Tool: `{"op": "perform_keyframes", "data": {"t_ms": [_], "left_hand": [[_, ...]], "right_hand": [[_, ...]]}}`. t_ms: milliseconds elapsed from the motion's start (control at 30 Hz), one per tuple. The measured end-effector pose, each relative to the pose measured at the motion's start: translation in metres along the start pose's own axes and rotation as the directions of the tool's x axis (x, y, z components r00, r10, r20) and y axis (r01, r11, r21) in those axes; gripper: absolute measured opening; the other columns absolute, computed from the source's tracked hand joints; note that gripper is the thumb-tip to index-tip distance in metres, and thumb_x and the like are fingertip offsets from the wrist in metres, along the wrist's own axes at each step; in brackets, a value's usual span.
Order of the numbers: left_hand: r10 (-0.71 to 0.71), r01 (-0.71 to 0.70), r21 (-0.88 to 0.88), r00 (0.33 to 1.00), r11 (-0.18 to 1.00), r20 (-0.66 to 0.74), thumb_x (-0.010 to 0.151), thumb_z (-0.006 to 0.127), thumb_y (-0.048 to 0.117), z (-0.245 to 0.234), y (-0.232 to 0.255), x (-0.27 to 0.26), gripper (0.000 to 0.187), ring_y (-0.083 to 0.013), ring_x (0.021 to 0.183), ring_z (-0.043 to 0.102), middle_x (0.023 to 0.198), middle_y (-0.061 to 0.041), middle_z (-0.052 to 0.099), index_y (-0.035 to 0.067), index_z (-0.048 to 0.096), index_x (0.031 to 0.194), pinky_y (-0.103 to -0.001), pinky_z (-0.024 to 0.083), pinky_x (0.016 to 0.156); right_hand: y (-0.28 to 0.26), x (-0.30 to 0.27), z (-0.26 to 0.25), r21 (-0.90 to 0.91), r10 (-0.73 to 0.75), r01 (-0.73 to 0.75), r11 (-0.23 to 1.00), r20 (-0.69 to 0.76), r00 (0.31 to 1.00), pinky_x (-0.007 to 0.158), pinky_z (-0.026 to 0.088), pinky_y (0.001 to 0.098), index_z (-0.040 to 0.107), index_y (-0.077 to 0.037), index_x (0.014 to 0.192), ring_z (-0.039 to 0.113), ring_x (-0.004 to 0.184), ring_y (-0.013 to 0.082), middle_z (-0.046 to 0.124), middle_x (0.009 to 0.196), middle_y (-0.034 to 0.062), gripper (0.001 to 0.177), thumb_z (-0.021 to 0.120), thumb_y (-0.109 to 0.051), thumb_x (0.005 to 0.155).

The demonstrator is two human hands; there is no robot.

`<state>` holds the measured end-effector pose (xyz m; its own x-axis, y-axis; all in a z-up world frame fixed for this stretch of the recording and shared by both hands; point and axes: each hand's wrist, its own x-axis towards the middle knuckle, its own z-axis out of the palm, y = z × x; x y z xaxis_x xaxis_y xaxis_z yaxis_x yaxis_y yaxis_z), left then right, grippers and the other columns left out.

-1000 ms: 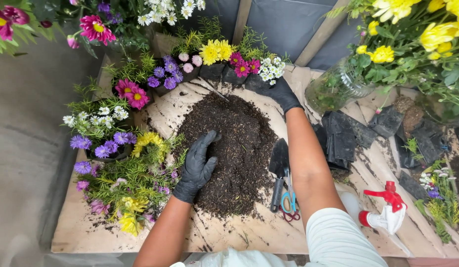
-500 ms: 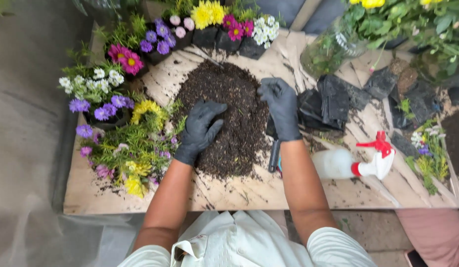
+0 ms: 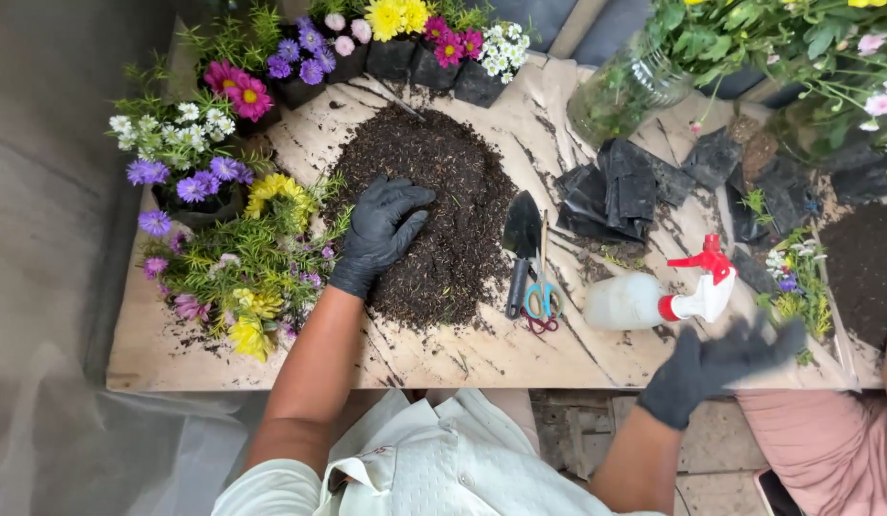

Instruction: The person arranges small flowers into a black plastic pot filled with soil. They place purple and white flowers into the pot, adjust the arrangement, and then spray water onto the soil and flowers using a spray bottle.

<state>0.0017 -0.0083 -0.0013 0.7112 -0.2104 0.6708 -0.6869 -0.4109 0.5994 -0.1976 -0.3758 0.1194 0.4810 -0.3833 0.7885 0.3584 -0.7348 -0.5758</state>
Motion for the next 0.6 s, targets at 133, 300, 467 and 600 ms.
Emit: {"op": "perform_keyframes", "data": {"t_ms": [133,300,467,600], "left_hand": [[0.012,-0.012,0.031,1.0,0.999,-0.002,0.103,0.065,0.033,0.002,-0.009,-0.003,0.025,-0.0291,0.122,0.065,0.123,0.001,0.075,0.022,0.072,0.126,-0.06,0.039,0.116],[0.033,-0.035,0.102,0.999,0.994,0.022,0.1,0.067,0.032,0.002,-0.016,-0.003,0.023,-0.0267,0.12,0.066,0.119,0.004,0.076,0.028,0.076,0.121,-0.046,0.038,0.116],[0.035,-0.036,0.095,0.999,0.995,0.021,0.101,0.066,0.032,0.0,-0.012,0.0,0.022,-0.0264,0.12,0.066,0.119,0.005,0.076,0.028,0.077,0.119,-0.045,0.038,0.116],[0.036,-0.038,0.092,0.999,0.995,0.018,0.101,0.066,0.032,-0.003,-0.006,0.001,0.022,-0.0279,0.118,0.067,0.117,0.003,0.076,0.027,0.077,0.119,-0.047,0.039,0.116]], "right_hand": [[0.111,0.002,0.004,0.466,0.181,-0.293,0.835,0.27,0.946,0.125,0.036,0.0456,0.02,-0.016,0.166,0.034,0.154,0.032,0.024,0.172,0.0202,0.095,0.053,0.025,0.087],[0.156,0.013,0.003,0.206,0.294,-0.415,0.886,0.442,0.847,0.087,0.055,0.0401,0.048,0.003,0.155,0.068,0.104,0.0284,0.067,0.115,0.022,0.073,0.072,0.018,0.089],[0.204,0.007,0.027,0.255,0.343,-0.486,0.836,0.447,0.826,0.069,0.051,0.0323,0.063,0.003,0.131,0.065,0.066,0.0208,0.065,0.077,0.0145,0.048,0.074,0.009,0.085],[0.159,0.023,0.028,0.185,0.439,-0.546,0.817,0.414,0.798,0.061,0.048,0.0248,0.07,-0.007,0.115,0.061,0.055,0.016,0.058,0.065,0.0072,0.038,0.07,0.009,0.081]]}}
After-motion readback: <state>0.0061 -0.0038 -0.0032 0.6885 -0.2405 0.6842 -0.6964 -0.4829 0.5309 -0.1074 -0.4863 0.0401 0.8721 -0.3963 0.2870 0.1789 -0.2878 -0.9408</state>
